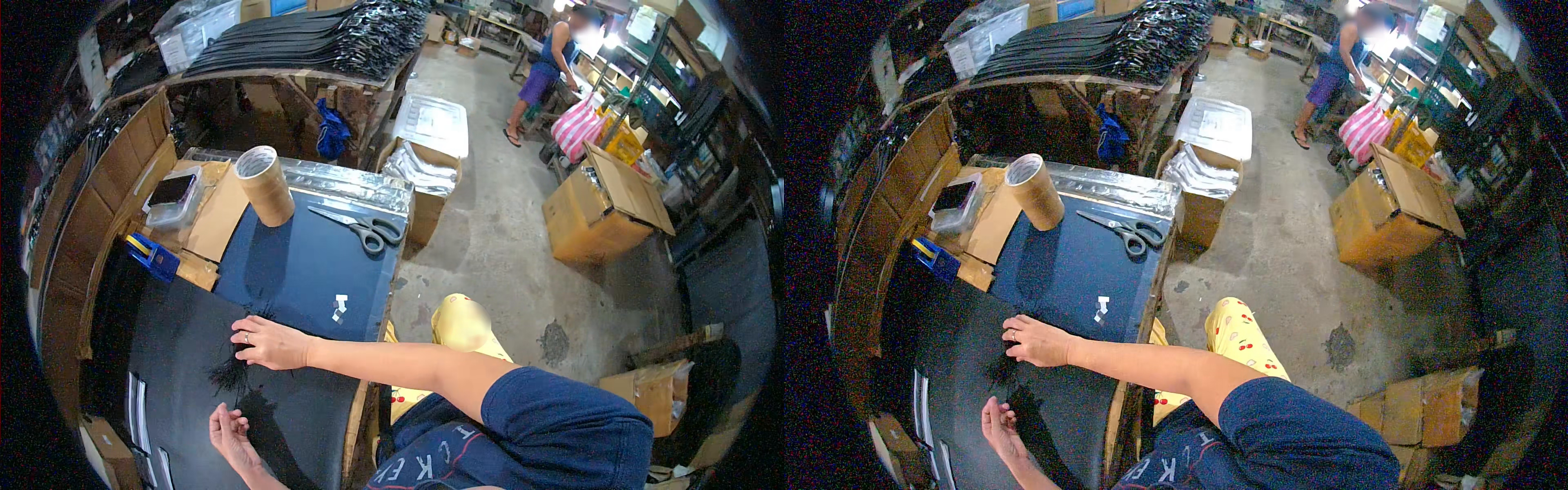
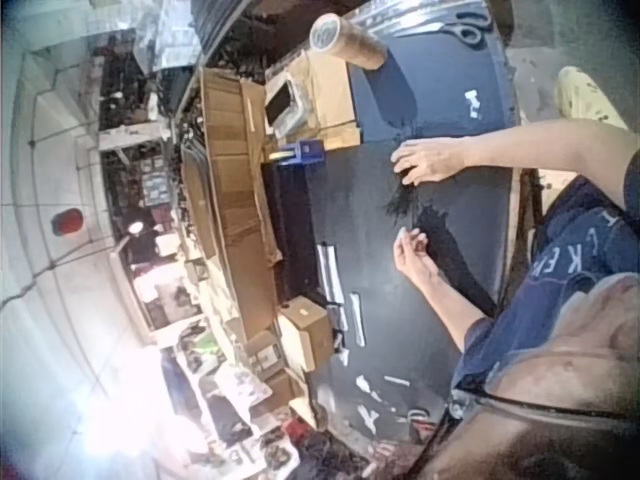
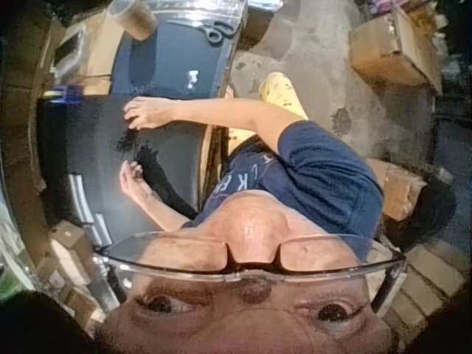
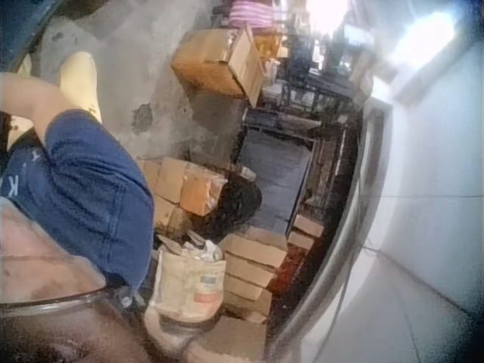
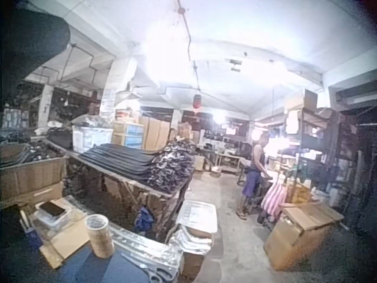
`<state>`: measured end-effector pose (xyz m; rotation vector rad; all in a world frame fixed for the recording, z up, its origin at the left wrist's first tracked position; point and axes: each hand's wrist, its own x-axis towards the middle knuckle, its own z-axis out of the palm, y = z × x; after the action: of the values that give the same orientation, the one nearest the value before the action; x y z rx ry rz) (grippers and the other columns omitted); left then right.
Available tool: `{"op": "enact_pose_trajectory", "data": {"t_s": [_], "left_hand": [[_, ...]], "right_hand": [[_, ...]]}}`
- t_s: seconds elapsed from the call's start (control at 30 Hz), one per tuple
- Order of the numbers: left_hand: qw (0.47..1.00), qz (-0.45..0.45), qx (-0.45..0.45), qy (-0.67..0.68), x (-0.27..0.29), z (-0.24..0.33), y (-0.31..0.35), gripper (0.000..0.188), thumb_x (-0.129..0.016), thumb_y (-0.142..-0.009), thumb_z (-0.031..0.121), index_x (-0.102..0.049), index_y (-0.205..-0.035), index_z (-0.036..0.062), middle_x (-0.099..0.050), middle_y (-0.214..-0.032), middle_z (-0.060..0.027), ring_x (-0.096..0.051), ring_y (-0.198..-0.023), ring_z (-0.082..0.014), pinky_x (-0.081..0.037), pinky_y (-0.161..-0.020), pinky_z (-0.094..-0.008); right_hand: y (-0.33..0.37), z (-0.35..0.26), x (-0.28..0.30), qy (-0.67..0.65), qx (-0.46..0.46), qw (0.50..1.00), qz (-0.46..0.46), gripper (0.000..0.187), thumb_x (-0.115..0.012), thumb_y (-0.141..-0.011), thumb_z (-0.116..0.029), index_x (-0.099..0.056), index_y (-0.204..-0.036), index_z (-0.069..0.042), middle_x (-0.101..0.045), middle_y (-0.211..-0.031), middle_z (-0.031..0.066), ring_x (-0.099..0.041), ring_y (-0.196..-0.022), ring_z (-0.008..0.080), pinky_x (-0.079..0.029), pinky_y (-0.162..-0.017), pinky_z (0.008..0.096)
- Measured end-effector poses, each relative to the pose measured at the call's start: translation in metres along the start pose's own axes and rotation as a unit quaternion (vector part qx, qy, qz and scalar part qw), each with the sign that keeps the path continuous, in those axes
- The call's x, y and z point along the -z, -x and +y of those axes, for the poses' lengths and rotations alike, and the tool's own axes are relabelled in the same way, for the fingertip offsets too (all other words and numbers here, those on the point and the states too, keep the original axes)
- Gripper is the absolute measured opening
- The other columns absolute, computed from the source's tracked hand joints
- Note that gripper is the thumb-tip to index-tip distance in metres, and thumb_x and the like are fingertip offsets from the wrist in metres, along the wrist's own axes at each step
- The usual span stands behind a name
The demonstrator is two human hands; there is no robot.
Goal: The person trims bundles of bristles with scissors, folds and cuts strips of material, and separates small bristles by hand at a workstation.
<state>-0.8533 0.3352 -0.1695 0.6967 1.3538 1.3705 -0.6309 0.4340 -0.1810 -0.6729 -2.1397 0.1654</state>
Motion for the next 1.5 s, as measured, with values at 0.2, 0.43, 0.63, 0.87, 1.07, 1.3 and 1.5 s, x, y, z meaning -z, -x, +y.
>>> {"op": "enact_pose_trajectory", "data": {"t_s": [0.2,0.43,0.63,0.87,1.07,1.3,1.5], "left_hand": [[1.000,0.003,0.005,0.008,-0.002,0.000,0.001,0.012,-0.060,-0.088,0.018,-0.059,-0.093,0.0080,-0.063,-0.076,-0.0039,-0.057,-0.056,-0.0068,-0.044,-0.049,-0.0158],[1.000,0.010,-0.002,0.003,-0.002,-0.001,-0.003,0.010,-0.060,-0.088,0.017,-0.058,-0.088,0.0065,-0.062,-0.077,-0.0046,-0.052,-0.054,-0.0054,-0.041,-0.046,-0.0157],[0.997,-0.070,-0.014,-0.042,0.005,-0.002,-0.003,0.011,-0.057,-0.090,0.018,-0.056,-0.089,0.0066,-0.061,-0.083,-0.0035,-0.050,-0.059,-0.0034,-0.035,-0.048,-0.0145],[0.983,-0.151,-0.103,-0.016,-0.007,-0.002,0.001,0.009,-0.056,-0.090,0.015,-0.054,-0.088,0.0072,-0.057,-0.115,-0.0147,-0.055,-0.101,-0.0173,-0.046,-0.080,-0.0263],[0.962,-0.251,-0.069,0.080,-0.023,0.003,0.013,0.016,-0.058,-0.089,0.019,-0.047,-0.084,0.0071,-0.029,-0.144,-0.0190,-0.033,-0.130,-0.0351,-0.032,-0.104,-0.0415],[0.960,-0.267,-0.054,0.067,-0.026,0.005,0.011,0.023,-0.061,-0.087,0.023,-0.044,-0.080,0.0086,-0.027,-0.144,-0.0202,-0.037,-0.127,-0.0365,-0.039,-0.099,-0.0395],[0.965,-0.248,-0.040,0.079,-0.025,0.005,0.012,0.019,-0.060,-0.087,0.021,-0.048,-0.082,0.0085,-0.029,-0.143,-0.0203,-0.038,-0.127,-0.0351,-0.041,-0.098,-0.0389]], "right_hand": [[0.000,0.000,0.000,0.026,0.019,0.999,-0.013,0.017,-0.063,-0.066,-0.008,-0.065,-0.082,-0.004,-0.055,-0.103,0.0110,-0.045,-0.113,0.0313,-0.039,-0.095,0.0426],[0.001,0.002,-0.002,0.005,0.030,0.999,0.013,0.017,-0.062,-0.066,-0.007,-0.065,-0.082,-0.004,-0.055,-0.102,0.0108,-0.046,-0.111,0.0311,-0.039,-0.094,0.0425],[0.002,0.003,-0.002,0.021,0.022,0.999,0.021,0.010,-0.062,-0.066,-0.011,-0.065,-0.074,-0.006,-0.056,-0.100,0.0109,-0.046,-0.110,0.0306,-0.037,-0.093,0.0410],[0.002,0.002,-0.003,-0.004,0.030,0.998,0.046,0.007,-0.060,-0.068,-0.011,-0.060,-0.064,-0.005,-0.055,-0.098,0.0112,-0.046,-0.107,0.0304,-0.039,-0.090,0.0407],[0.001,0.002,-0.001,-0.019,0.037,0.999,0.019,0.007,-0.060,-0.069,-0.011,-0.060,-0.066,-0.005,-0.055,-0.097,0.0114,-0.047,-0.105,0.0297,-0.039,-0.088,0.0412],[0.000,0.000,-0.002,-0.038,0.022,0.999,0.023,0.010,-0.060,-0.071,-0.011,-0.057,-0.067,-0.004,-0.057,-0.093,0.0100,-0.048,-0.103,0.0287,-0.039,-0.087,0.0390],[-0.005,-0.003,0.002,-0.024,0.021,0.998,0.047,0.009,-0.059,-0.072,-0.010,-0.055,-0.073,-0.002,-0.055,-0.096,0.0112,-0.048,-0.104,0.0294,-0.039,-0.089,0.0396]]}}
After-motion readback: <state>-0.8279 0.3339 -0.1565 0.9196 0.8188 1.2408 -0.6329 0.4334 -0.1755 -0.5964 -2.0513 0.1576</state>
